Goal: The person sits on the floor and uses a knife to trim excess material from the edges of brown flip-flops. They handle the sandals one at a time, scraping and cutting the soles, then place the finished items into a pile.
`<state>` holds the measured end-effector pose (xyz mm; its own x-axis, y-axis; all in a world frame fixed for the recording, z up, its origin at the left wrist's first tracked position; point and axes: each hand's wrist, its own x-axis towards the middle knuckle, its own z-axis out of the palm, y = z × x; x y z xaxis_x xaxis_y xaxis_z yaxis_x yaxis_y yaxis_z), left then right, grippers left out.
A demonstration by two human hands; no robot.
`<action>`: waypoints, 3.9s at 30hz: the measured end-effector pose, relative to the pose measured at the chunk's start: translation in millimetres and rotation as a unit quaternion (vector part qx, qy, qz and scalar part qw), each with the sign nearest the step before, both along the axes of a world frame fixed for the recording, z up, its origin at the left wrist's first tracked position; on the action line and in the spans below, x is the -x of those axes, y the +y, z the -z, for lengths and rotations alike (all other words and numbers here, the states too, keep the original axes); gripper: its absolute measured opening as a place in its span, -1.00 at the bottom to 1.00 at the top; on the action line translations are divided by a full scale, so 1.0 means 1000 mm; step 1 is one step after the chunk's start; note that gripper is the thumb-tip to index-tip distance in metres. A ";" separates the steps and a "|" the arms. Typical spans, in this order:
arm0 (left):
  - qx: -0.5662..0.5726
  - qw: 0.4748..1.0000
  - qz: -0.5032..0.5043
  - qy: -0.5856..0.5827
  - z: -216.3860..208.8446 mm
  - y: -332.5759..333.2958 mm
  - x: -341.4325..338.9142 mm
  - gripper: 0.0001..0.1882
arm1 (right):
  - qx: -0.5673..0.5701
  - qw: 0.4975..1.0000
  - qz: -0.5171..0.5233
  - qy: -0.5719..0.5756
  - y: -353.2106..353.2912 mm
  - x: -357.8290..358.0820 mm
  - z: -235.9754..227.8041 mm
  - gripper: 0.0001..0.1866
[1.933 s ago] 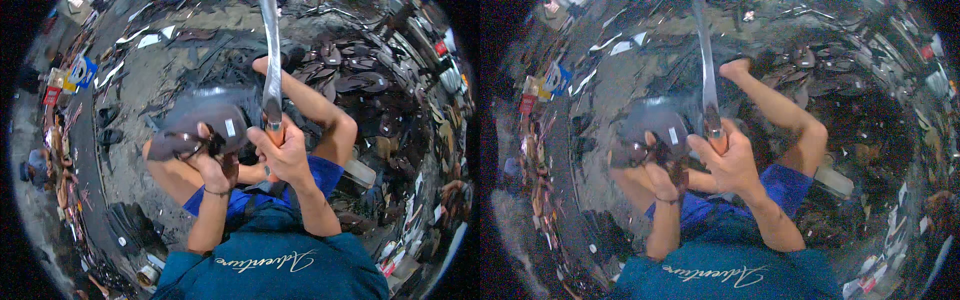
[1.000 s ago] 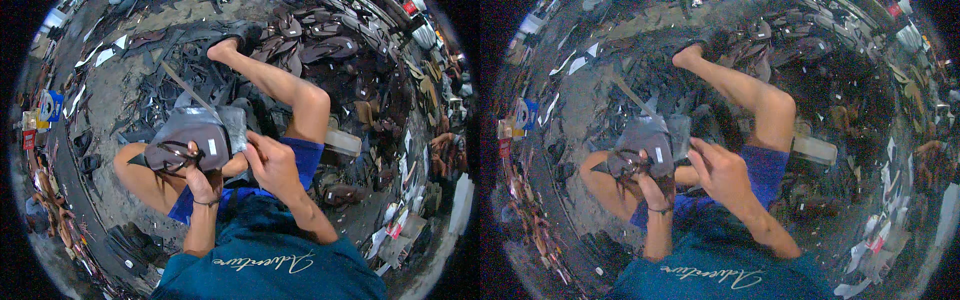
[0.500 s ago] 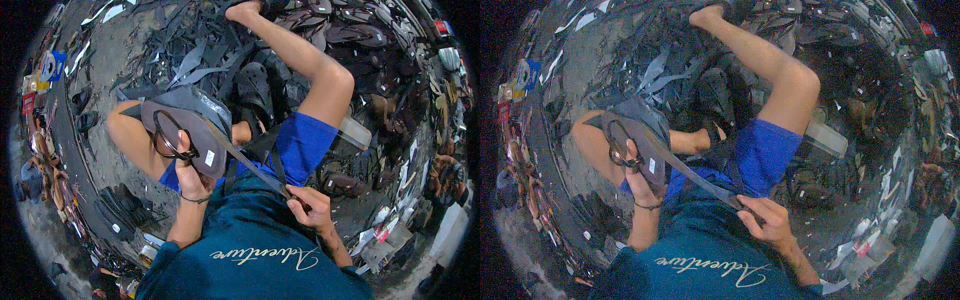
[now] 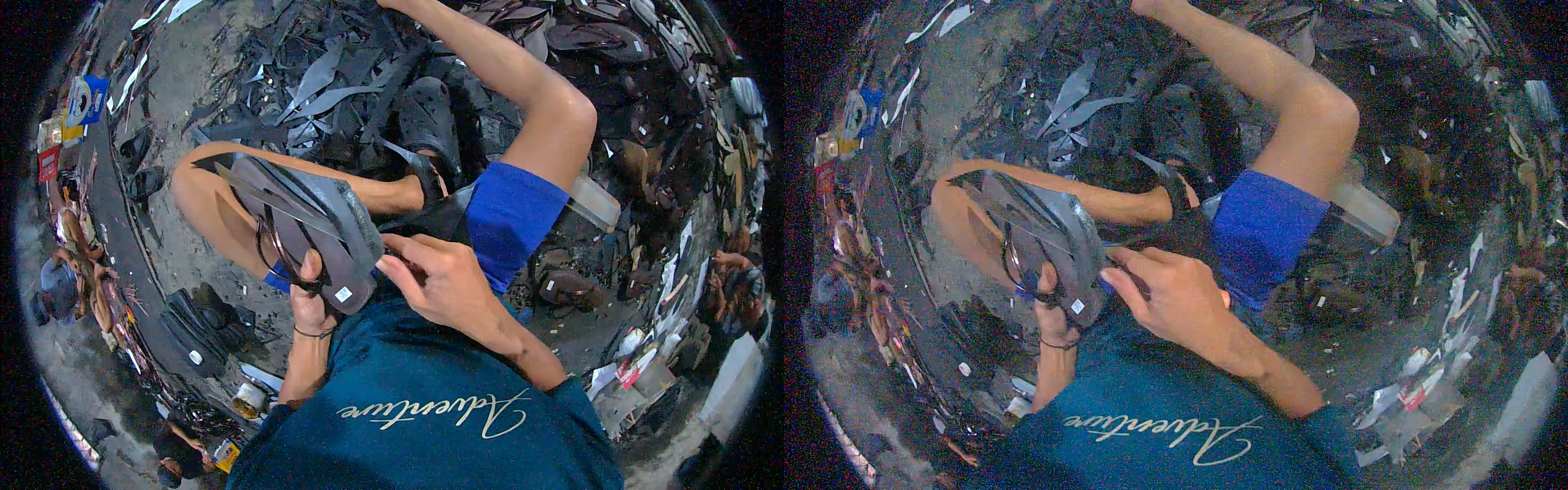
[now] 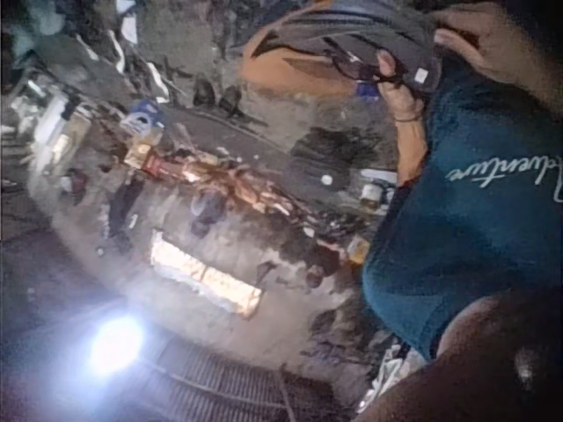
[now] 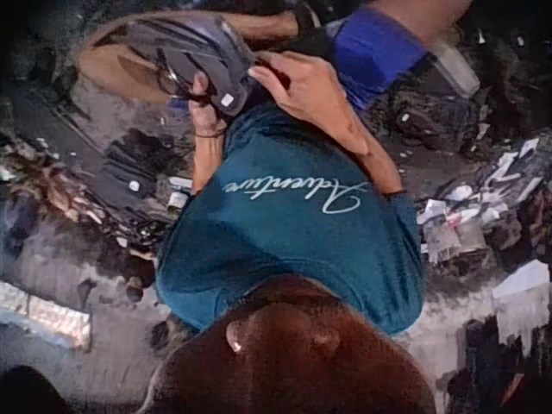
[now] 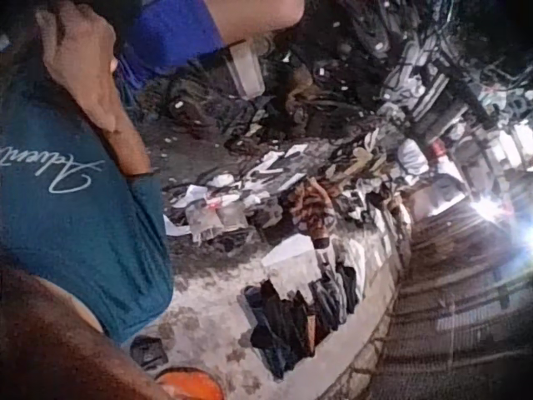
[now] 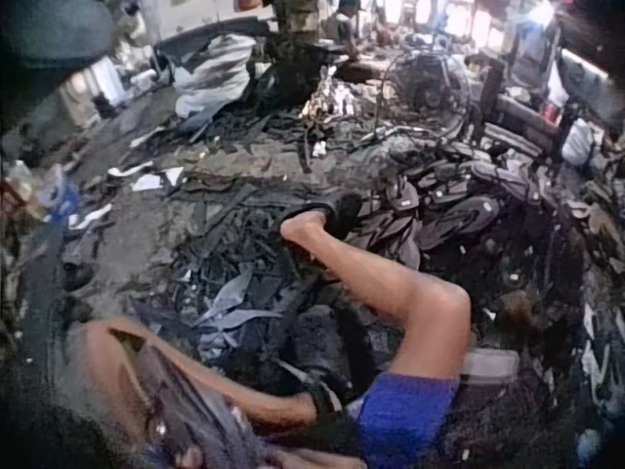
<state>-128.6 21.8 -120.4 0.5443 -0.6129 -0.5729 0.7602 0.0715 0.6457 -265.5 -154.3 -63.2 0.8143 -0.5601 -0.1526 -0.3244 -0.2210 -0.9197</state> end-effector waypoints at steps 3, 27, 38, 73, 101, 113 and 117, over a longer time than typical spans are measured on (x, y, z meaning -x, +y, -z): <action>-0.010 0.999 -0.029 -0.012 -0.002 -0.003 0.003 -0.38 | 0.040 0.999 0.002 -0.019 0.009 -0.003 0.004 -0.69; -0.152 0.974 0.124 -0.115 -0.012 0.055 0.016 -0.14 | -0.197 0.968 0.030 -0.153 -0.027 -0.145 0.066 -0.65; -0.122 0.967 0.014 -0.224 -0.100 -0.044 -0.086 -0.46 | 0.074 0.981 0.043 -0.177 -0.032 -0.049 -0.027 -0.68; -0.031 0.911 0.235 -0.339 -0.121 -0.026 -0.048 -0.76 | 0.108 0.978 -0.178 -0.027 -0.070 -0.010 -0.109 -0.66; 0.156 0.961 -0.220 -0.053 -0.104 -0.145 -0.021 -0.60 | 0.241 0.940 0.127 -0.206 -0.035 -0.030 -0.014 -0.57; 0.037 0.991 -0.096 -0.087 -0.025 -0.072 -0.009 -0.61 | 0.108 0.993 0.042 -0.015 -0.009 0.035 -0.038 -0.69; 0.059 0.990 -0.075 -0.107 -0.023 -0.060 -0.006 -0.59 | 0.036 0.999 0.009 -0.011 -0.006 0.022 -0.036 -0.61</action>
